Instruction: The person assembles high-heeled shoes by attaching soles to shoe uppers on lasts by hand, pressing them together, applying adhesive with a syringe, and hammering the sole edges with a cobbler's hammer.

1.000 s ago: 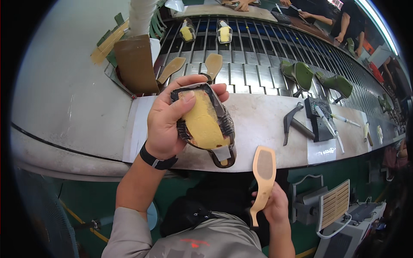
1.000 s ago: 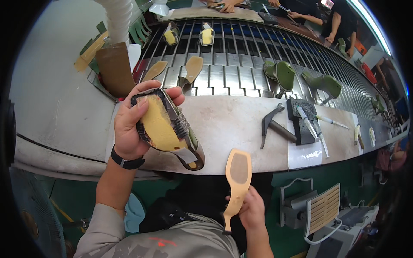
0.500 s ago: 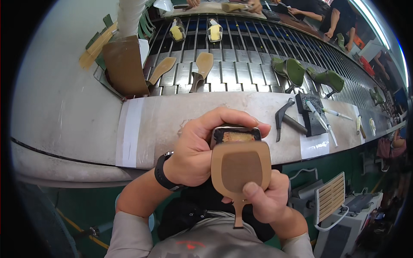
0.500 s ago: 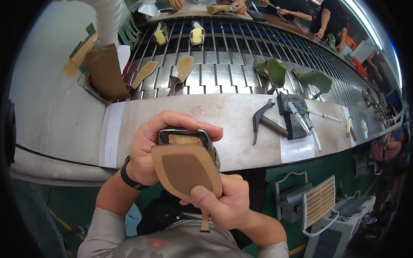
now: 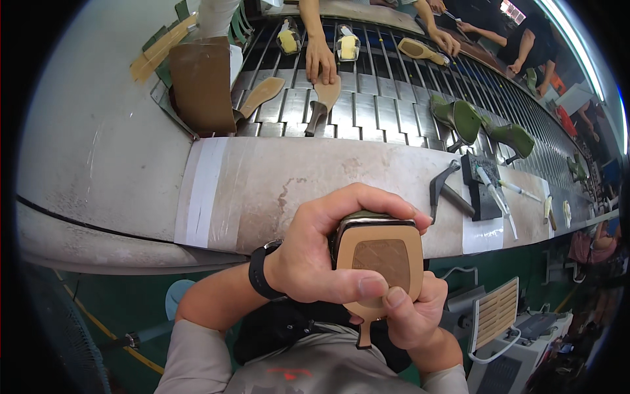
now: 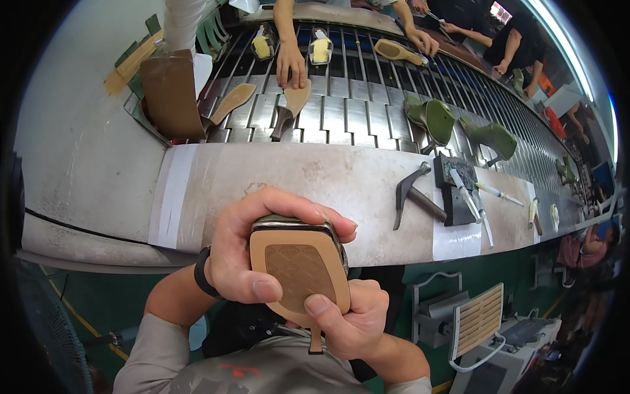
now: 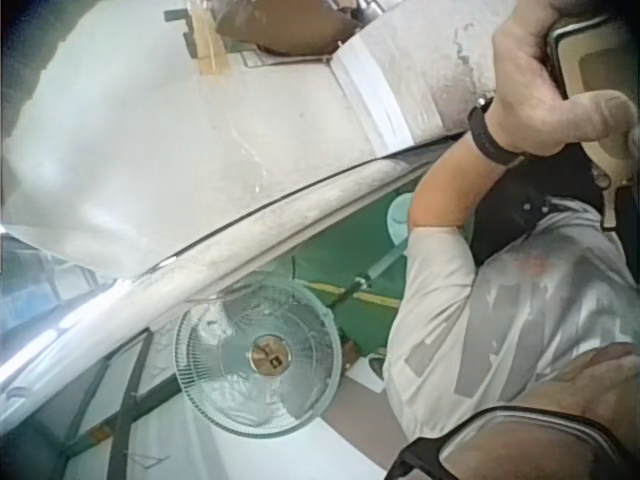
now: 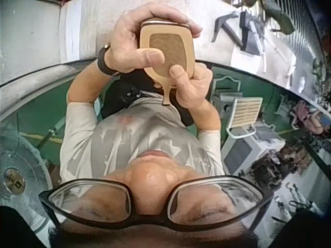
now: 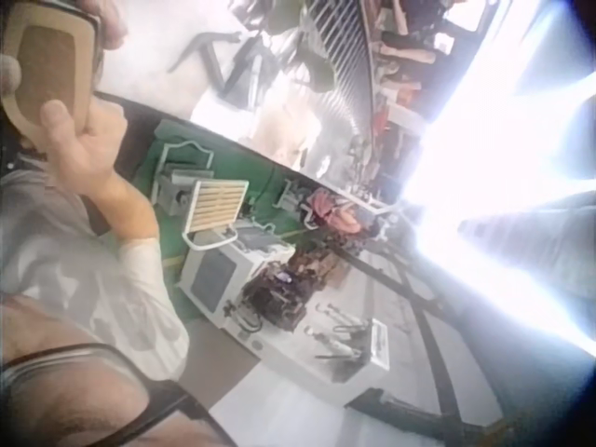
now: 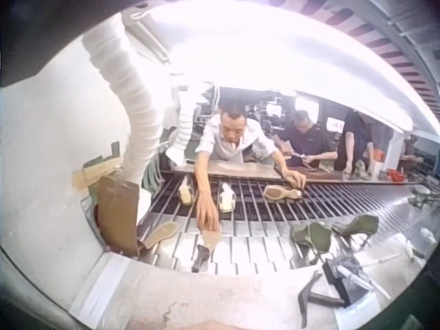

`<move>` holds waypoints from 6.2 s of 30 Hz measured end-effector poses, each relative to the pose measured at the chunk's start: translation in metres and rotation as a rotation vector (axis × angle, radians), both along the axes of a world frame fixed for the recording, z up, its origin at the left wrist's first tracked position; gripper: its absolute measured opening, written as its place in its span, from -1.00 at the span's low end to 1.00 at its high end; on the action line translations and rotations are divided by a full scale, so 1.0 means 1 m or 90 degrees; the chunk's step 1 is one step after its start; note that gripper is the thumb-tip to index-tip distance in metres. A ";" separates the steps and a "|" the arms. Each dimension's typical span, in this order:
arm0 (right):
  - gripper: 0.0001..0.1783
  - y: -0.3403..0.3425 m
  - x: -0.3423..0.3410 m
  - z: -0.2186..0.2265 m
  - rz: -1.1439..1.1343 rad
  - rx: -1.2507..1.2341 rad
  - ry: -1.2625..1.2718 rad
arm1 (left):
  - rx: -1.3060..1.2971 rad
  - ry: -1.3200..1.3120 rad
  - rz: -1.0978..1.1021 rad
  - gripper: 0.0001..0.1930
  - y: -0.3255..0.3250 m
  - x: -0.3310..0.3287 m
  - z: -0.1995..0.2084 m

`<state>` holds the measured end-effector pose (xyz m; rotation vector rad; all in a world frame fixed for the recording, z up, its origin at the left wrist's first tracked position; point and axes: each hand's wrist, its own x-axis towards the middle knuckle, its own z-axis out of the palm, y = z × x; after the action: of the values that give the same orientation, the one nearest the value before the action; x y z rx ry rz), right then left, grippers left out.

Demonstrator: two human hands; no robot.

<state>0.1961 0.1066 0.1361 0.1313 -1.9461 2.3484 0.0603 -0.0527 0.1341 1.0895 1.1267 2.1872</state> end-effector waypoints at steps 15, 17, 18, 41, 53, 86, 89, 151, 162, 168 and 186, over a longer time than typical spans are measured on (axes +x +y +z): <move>-0.67 -0.006 0.001 0.002 -0.015 -0.023 -0.017 | -0.019 0.007 0.000 -0.21 -0.006 0.000 0.003; -0.67 -0.007 0.002 0.003 -0.018 -0.022 -0.028 | -0.008 -0.017 -0.009 -0.28 -0.007 0.001 0.006; -0.67 -0.007 0.002 0.002 -0.020 -0.012 -0.022 | -0.008 -0.017 -0.012 -0.28 -0.009 0.001 0.009; -0.50 0.007 -0.030 0.031 -0.018 -0.129 -0.185 | -0.044 -0.194 -0.027 -0.52 -0.003 -0.052 0.026; -0.52 0.033 -0.048 0.022 -0.043 -0.177 -0.142 | -0.102 0.008 0.073 -0.52 0.011 -0.069 0.013; -0.85 -0.043 -0.024 0.011 0.011 0.306 0.207 | -0.255 0.029 0.280 -0.57 -0.076 0.016 0.047; -0.83 -0.046 -0.027 0.017 0.024 0.301 0.206 | -0.287 0.026 0.297 -0.69 -0.079 0.019 0.052; -0.52 0.079 -0.051 0.013 -0.192 0.016 -0.057 | -0.241 -0.207 0.172 -0.29 -0.017 -0.057 -0.027; -0.65 0.007 0.024 -0.058 -0.187 0.299 -0.217 | -0.250 0.008 0.289 -0.13 -0.039 -0.101 -0.063; -0.19 -0.008 -0.082 0.028 -0.054 0.442 0.031 | -0.185 0.062 0.197 -0.10 -0.023 -0.090 -0.071; -0.50 -0.033 -0.110 0.002 -0.116 0.677 0.447 | -0.219 0.121 0.205 0.17 -0.037 -0.091 -0.073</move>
<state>0.0864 0.0736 0.1380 0.6771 -2.3494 0.7508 -0.0306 -0.0900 0.0614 1.0335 1.7950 2.0350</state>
